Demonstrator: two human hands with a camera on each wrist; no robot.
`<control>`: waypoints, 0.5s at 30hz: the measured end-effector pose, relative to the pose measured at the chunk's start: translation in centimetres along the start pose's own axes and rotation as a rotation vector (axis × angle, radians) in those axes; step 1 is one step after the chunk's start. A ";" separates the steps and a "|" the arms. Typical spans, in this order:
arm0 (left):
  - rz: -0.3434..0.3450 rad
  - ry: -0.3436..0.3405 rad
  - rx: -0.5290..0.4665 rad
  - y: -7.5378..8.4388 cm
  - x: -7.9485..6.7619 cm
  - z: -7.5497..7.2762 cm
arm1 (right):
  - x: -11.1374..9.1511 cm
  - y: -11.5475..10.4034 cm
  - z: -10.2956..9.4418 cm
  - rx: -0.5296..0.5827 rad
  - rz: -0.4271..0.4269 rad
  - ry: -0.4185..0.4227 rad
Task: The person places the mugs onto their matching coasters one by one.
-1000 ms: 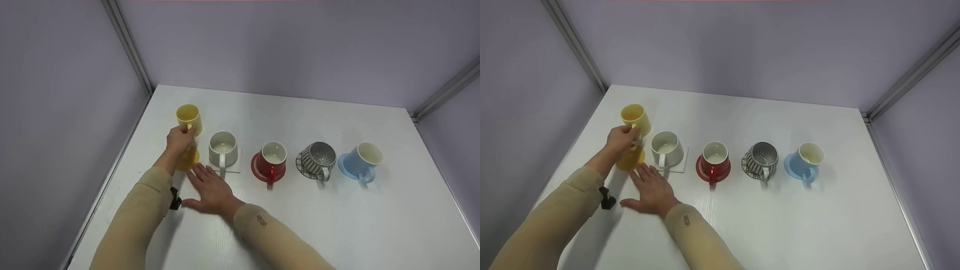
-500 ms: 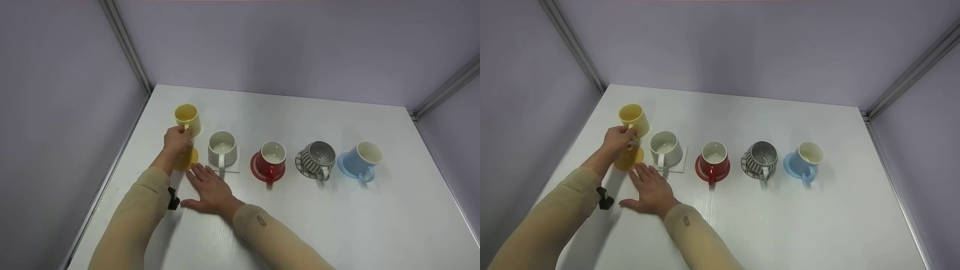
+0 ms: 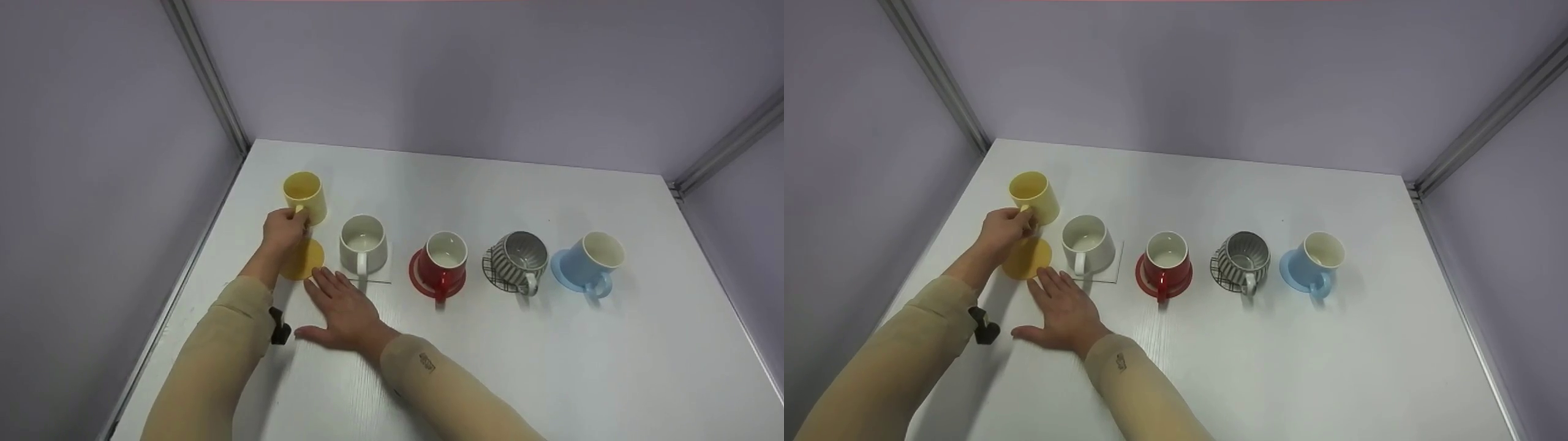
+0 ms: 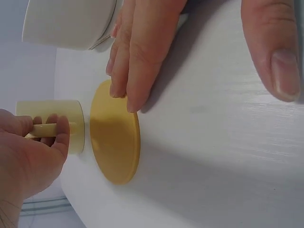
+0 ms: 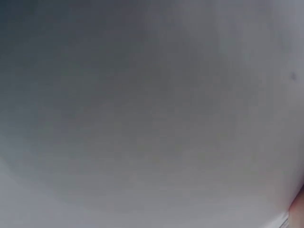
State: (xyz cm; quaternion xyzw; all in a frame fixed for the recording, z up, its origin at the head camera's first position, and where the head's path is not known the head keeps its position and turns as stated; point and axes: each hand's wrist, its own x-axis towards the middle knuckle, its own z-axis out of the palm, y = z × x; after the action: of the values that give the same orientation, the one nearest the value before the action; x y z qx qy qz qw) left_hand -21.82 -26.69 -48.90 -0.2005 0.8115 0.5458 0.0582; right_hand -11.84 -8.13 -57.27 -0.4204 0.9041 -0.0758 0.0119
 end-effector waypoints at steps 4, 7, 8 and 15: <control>0.044 0.000 0.002 -0.2 -0.1 0.0 | 0.0 0.1 0.0 0.021 0.000 0.004; 0.058 -0.001 -0.003 -0.3 -0.3 0.1 | 0.0 0.1 0.1 0.033 0.002 0.012; 0.053 0.000 -0.004 -0.4 -0.3 0.1 | 0.0 0.1 0.1 0.033 0.003 0.010; 0.018 0.005 -0.006 -0.5 -0.4 -0.2 | 0.2 -0.4 0.3 0.022 0.010 -0.011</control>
State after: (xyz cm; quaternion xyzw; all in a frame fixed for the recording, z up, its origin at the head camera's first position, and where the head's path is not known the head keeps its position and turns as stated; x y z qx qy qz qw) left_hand -21.25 -26.99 -49.13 -0.1947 0.8118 0.5482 0.0505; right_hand -11.70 -8.58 -57.46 -0.4162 0.9052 -0.0833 0.0220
